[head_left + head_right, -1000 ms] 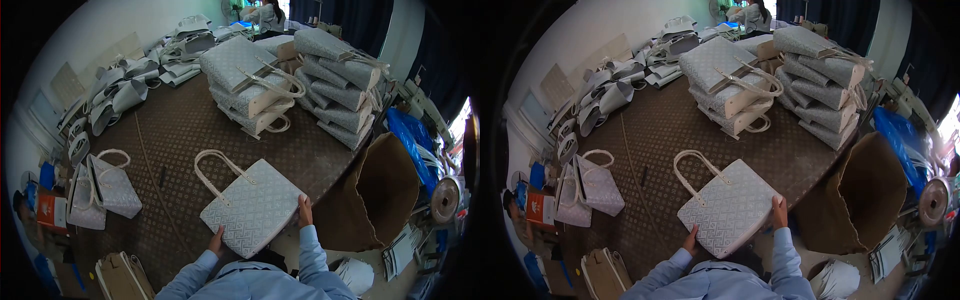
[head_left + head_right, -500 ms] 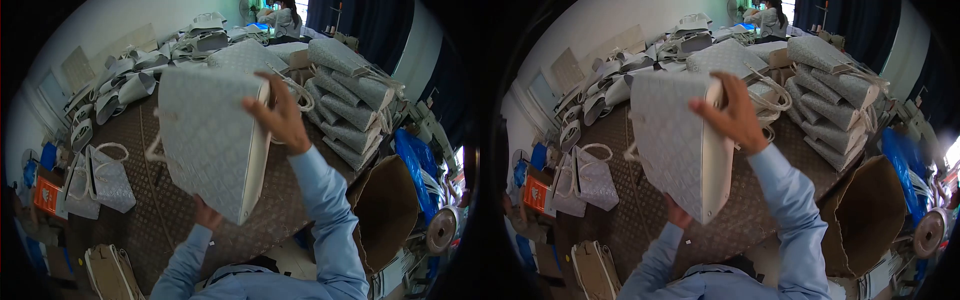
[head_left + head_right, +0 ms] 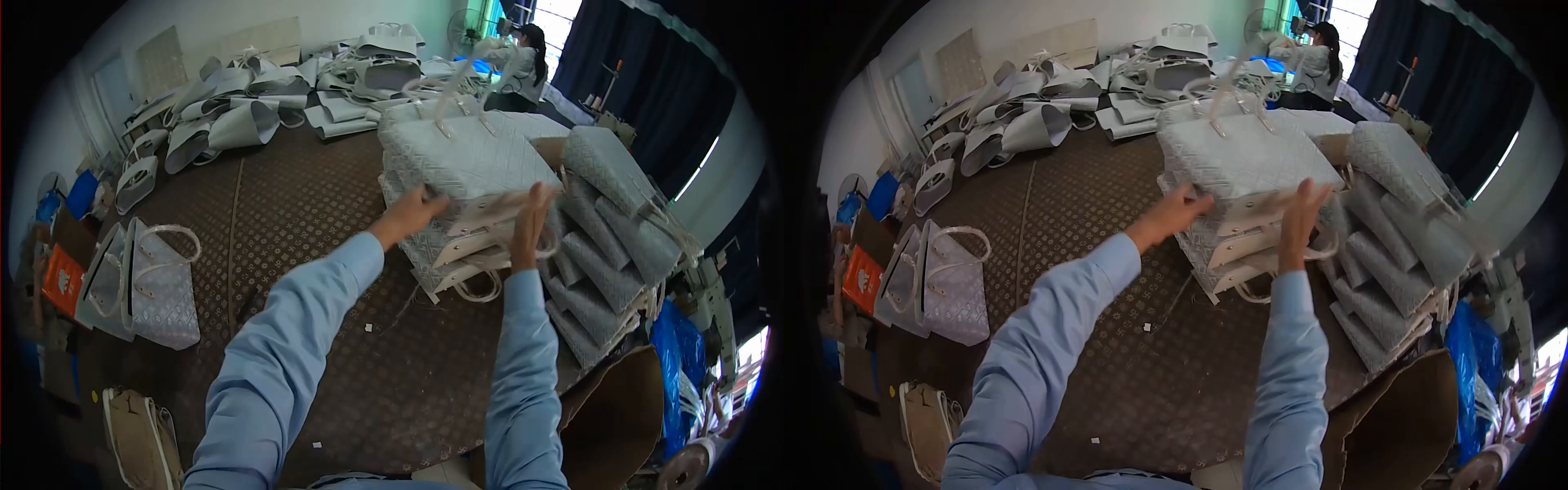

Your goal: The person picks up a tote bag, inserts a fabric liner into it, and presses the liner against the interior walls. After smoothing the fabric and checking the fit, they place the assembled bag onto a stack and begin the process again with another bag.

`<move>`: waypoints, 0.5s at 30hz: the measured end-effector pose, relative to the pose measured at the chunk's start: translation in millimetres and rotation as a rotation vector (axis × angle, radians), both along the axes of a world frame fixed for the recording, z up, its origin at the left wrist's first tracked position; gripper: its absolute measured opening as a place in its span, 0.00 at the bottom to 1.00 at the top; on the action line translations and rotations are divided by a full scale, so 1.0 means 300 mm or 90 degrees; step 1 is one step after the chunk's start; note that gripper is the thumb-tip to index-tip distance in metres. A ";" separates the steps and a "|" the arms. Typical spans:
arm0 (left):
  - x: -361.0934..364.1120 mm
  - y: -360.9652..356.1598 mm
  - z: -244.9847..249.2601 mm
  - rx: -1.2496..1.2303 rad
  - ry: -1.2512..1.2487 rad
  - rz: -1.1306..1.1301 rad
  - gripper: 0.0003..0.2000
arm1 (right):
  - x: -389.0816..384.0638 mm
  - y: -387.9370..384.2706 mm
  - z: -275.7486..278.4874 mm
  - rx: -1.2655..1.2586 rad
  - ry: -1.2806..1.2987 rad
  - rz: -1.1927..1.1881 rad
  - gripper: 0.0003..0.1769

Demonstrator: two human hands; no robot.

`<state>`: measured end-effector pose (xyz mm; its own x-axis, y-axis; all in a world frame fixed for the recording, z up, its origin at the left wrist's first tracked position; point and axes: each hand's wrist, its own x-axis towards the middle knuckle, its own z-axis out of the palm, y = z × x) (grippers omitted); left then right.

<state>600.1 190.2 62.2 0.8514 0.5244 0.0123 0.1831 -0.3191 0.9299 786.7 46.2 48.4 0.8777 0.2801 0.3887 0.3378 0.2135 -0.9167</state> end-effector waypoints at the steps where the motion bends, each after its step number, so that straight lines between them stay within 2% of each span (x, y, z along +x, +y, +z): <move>1: 0.008 -0.022 -0.155 0.131 -0.133 0.002 0.34 | -0.031 0.022 -0.079 -0.074 -0.041 -0.028 0.49; 3: -0.097 -0.098 -0.343 0.044 -0.111 0.052 0.27 | -0.175 0.058 -0.143 -0.059 -0.027 0.030 0.47; 4: -0.190 -0.150 -0.405 -0.014 -0.103 0.108 0.24 | -0.231 0.076 -0.141 0.019 0.000 0.074 0.45; 5: -0.309 -0.208 -0.467 -0.073 -0.096 0.167 0.22 | -0.205 0.101 -0.202 -0.022 -0.020 0.035 0.45; 6: -0.445 -0.266 -0.549 -0.068 -0.064 0.208 0.19 | -0.168 0.124 -0.253 -0.059 -0.043 -0.002 0.46; 7: -0.601 -0.315 -0.753 0.152 -0.030 0.261 0.20 | -0.184 0.138 -0.251 -0.009 -0.006 0.015 0.40; 8: -0.770 -0.401 -0.814 0.141 0.106 0.287 0.20 | -0.120 0.131 -0.309 -0.098 -0.118 -0.042 0.37; 9: -0.951 -0.495 -0.855 0.116 0.247 0.332 0.20 | -0.063 0.150 -0.386 -0.171 -0.236 -0.079 0.35; 10: -1.141 -0.601 -0.920 0.253 0.340 0.338 0.22 | -0.071 0.149 -0.402 -0.155 -0.241 0.007 0.35; 11: -1.306 -0.727 -0.977 0.372 0.451 0.330 0.24 | -0.094 0.142 -0.409 -0.178 -0.289 -0.076 0.36; 13: -1.555 -0.929 -0.949 0.253 0.499 0.410 0.27 | -0.177 0.139 -0.425 -0.209 -0.384 -0.280 0.37; 14: -1.638 -0.985 -0.933 0.175 0.504 0.411 0.29 | -0.294 0.155 -0.451 -0.184 -0.300 -0.215 0.37; 15: -1.682 -1.021 -0.926 0.161 0.508 0.444 0.29 | -0.456 0.127 -0.447 -0.169 -0.217 -0.164 0.36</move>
<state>95.4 -116.1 -215.6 0.1772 0.9553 -0.2366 0.9199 -0.0753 0.3848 649.9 84.2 -85.7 0.7664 0.1995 0.6106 0.6391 -0.1416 -0.7559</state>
